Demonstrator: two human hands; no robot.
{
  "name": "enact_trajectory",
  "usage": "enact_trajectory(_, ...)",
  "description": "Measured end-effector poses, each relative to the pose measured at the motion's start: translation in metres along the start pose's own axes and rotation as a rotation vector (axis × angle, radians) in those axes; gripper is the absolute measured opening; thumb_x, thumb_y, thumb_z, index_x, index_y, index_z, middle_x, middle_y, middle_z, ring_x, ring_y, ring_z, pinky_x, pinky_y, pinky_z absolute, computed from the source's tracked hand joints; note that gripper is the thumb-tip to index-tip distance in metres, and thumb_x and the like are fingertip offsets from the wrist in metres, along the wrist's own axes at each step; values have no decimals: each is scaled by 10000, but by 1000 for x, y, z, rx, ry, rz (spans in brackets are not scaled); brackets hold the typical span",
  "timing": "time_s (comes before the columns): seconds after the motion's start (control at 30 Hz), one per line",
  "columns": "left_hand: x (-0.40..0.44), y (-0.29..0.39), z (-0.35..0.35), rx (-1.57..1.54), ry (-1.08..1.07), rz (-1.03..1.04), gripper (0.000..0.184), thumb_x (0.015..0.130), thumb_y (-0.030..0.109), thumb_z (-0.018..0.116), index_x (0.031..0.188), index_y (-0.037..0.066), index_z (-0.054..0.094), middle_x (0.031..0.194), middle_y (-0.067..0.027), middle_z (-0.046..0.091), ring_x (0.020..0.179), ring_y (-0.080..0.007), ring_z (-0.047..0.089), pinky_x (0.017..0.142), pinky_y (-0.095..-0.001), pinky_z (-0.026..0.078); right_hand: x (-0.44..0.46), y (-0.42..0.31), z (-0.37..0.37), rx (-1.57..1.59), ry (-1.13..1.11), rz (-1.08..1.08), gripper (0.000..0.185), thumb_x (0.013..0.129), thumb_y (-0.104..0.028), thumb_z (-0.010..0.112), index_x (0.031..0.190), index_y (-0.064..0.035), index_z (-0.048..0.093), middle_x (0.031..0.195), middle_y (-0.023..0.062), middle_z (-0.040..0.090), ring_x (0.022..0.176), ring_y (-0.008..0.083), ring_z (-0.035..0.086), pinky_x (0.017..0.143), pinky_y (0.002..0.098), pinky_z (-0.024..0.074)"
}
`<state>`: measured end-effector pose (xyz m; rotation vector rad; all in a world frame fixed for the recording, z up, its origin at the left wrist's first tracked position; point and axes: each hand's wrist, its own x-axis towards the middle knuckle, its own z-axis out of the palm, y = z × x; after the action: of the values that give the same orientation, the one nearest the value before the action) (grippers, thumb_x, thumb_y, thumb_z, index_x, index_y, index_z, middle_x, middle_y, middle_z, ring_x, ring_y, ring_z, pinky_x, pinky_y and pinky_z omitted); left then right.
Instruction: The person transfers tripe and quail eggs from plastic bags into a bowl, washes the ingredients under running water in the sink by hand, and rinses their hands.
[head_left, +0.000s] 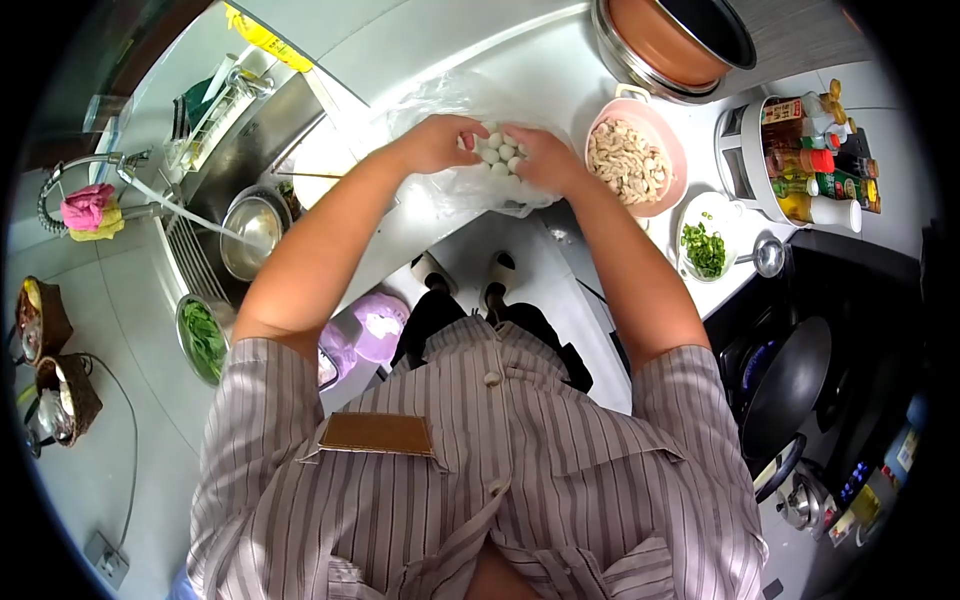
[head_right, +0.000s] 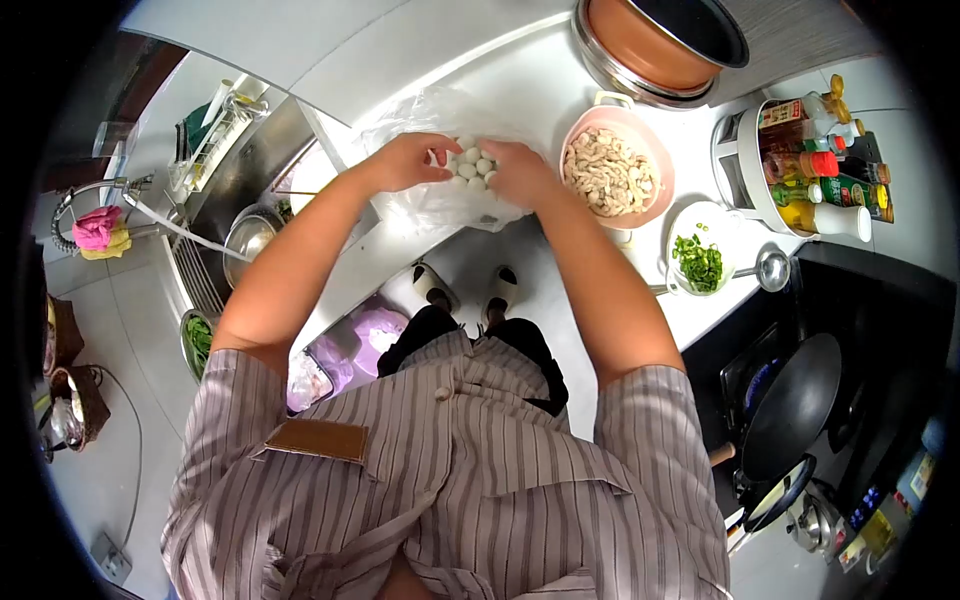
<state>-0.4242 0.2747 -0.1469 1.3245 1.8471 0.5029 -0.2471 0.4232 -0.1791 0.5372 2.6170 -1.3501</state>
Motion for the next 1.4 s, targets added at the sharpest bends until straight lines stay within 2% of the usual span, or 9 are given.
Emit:
enact_trajectory(0.2, 13, -15, 46, 262, 351, 118, 457, 786, 174, 715, 1232, 161, 616, 1057, -103, 664, 960, -320, 627, 851, -386, 502, -11, 4, 9, -187, 217, -171, 484, 747, -43, 644, 1226, -90, 591, 1085, 140, 619, 1036, 306, 580, 900, 386, 472)
enact_trajectory(0.43, 13, -5, 51, 390, 152, -35, 412, 748, 241, 749, 1138, 182, 632, 1086, -83, 652, 990, -321, 625, 831, -423, 508, -33, 5, 16, -354, 188, -19, 547, 727, -118, 711, 1257, -147, 578, 1148, 120, 571, 1086, 328, 549, 954, 406, 450)
enact_trajectory(0.53, 7, 5, 42, 320, 50, -223, 396, 745, 232, 741, 1126, 199, 637, 1112, -79, 643, 994, -312, 624, 833, -422, 503, -28, 4, 25, -401, 303, -140, 500, 725, -138, 725, 1208, -156, 597, 1126, 116, 574, 1088, 327, 551, 943, 427, 449)
enact_trajectory(0.73, 2, 0, 66, 526, 313, 119, 376, 751, 232, 729, 1113, 195, 636, 1152, -87, 618, 1012, -308, 615, 803, -432, 510, -20, -10, 21, -490, 108, -26, 427, 731, -169, 702, 1150, -148, 622, 1113, 93, 604, 1103, 305, 553, 898, 439, 459)
enact_trajectory(0.97, 0, 10, 75, 262, 205, -173, 382, 816, 316, 692, 1168, 195, 607, 1191, -82, 596, 1092, -291, 586, 856, -427, 514, -28, 4, 11, 29, 309, 141, 331, 773, -160, 685, 1100, -108, 662, 1020, 119, 687, 922, 245, 664, 831, 362, 507)
enact_trajectory(1.17, 10, 8, 88, 332, 359, 127, 334, 853, 271, 652, 1171, 189, 595, 1198, -78, 617, 1043, -297, 614, 831, -427, 525, -20, 32, 21, 363, 281, 195, 363, 834, -124, 607, 1194, -82, 638, 1055, 139, 690, 896, 224, 694, 817, 333, 529)
enact_trajectory(1.23, 14, 15, 83, 319, 259, -29, 300, 868, 274, 635, 1151, 176, 607, 1167, -76, 636, 1023, -298, 622, 822, -426, 522, -24, 18, 14, 525, 281, 246, 390, 830, -142, 616, 1212, -65, 626, 1052, 142, 690, 903, 221, 694, 829, 331, 529)
enact_trajectory(1.33, 18, 17, 73, 289, 190, -181, 259, 896, 286, 576, 1124, 174, 624, 1090, -91, 661, 999, -294, 635, 809, -427, 519, -28, 7, 12, 482, 323, 261, 414, 823, -134, 604, 1225, -37, 609, 1081, 153, 681, 939, 272, 680, 872, 357, 521)
enact_trajectory(1.4, 20, 6, 65, 291, 216, -224, 250, 915, 300, 537, 1108, 176, 635, 1052, -104, 672, 979, -294, 643, 804, -429, 516, -38, -5, 5, 111, 296, 238, 415, 825, -120, 584, 1231, -38, 605, 1133, 165, 660, 1001, 303, 651, 912, 370, 500)
